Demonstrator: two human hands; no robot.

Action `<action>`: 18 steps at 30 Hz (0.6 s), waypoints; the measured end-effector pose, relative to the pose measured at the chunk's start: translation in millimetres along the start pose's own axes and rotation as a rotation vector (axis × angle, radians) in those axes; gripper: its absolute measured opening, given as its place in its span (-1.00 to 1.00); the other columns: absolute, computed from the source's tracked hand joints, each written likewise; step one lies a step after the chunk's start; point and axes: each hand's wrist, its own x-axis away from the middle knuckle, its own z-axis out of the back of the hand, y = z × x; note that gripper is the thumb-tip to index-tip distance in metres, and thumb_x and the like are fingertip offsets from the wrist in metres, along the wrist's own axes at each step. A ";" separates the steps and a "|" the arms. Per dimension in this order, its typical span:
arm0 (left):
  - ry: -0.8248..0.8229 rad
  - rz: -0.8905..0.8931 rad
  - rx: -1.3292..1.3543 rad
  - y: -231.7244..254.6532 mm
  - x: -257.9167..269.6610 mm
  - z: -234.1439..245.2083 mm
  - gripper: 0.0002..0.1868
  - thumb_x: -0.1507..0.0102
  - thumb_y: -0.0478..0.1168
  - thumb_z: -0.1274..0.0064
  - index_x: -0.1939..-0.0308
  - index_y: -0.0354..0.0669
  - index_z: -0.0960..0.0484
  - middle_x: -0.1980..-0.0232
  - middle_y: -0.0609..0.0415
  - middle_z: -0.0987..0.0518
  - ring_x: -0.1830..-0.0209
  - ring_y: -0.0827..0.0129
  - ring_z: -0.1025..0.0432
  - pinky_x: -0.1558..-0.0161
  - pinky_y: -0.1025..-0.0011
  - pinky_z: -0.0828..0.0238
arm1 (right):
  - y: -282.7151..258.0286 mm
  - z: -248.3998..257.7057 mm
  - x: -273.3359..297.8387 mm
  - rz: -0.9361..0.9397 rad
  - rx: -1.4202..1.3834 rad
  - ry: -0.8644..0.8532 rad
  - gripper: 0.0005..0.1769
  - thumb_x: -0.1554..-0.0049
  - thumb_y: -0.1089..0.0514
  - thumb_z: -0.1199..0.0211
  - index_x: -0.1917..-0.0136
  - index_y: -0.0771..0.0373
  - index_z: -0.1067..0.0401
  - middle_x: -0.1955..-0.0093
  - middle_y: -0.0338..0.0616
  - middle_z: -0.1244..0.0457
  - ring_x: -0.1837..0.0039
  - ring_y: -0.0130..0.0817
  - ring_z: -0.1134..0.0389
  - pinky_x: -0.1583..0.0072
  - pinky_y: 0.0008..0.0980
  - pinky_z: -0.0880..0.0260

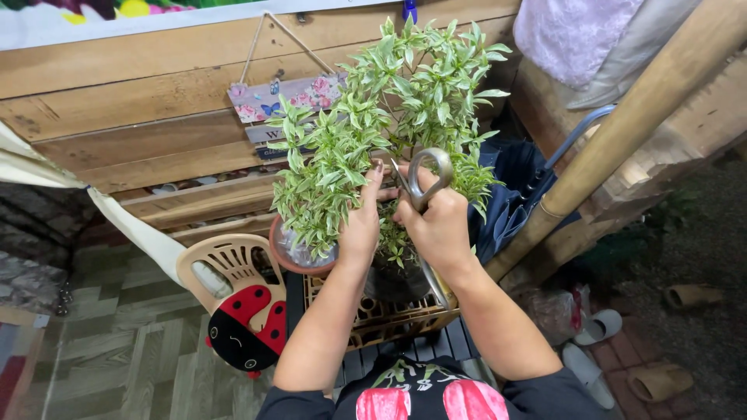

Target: The person trims a potted plant using shears. They hold the plant with one hand and cut branches with the other, removing cut pieces as they work.

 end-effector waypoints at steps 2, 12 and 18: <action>-0.029 -0.013 -0.022 -3.4 0.1 2.6 -0.50 -0.44 0.04 0.16 -0.24 -0.25 -0.57 -0.17 0.00 -0.63 0.06 0.32 -0.60 0.02 0.42 -0.45 | -3.5 0.6 -0.6 -0.012 -0.016 0.003 -0.56 -0.09 0.46 -0.24 -0.26 0.38 -0.47 0.18 -0.09 -0.43 0.22 -0.46 -0.52 0.15 -0.45 -0.54; -0.115 -0.007 0.108 3.8 -2.3 -2.6 -0.52 -0.45 0.03 0.19 -0.23 -0.24 -0.57 -0.14 0.01 -0.62 0.04 0.32 -0.57 0.05 0.36 -0.45 | -3.4 2.8 -2.8 -0.056 -0.026 -0.023 -0.51 -0.04 0.48 -0.21 -0.26 0.37 -0.49 0.24 -0.10 -0.42 0.25 -0.45 -0.50 0.16 -0.45 -0.53; -0.086 -0.607 -0.543 -15.2 -29.3 28.2 -0.74 -0.50 -0.12 0.01 0.04 -0.17 -0.74 -0.07 0.03 -0.71 -0.09 0.28 -0.60 -0.14 0.26 -0.49 | 8.1 20.8 -9.5 -0.052 -0.061 -0.037 -0.54 -0.10 0.45 -0.21 -0.28 0.37 -0.48 0.19 -0.15 -0.42 0.24 -0.49 -0.48 0.20 -0.49 -0.49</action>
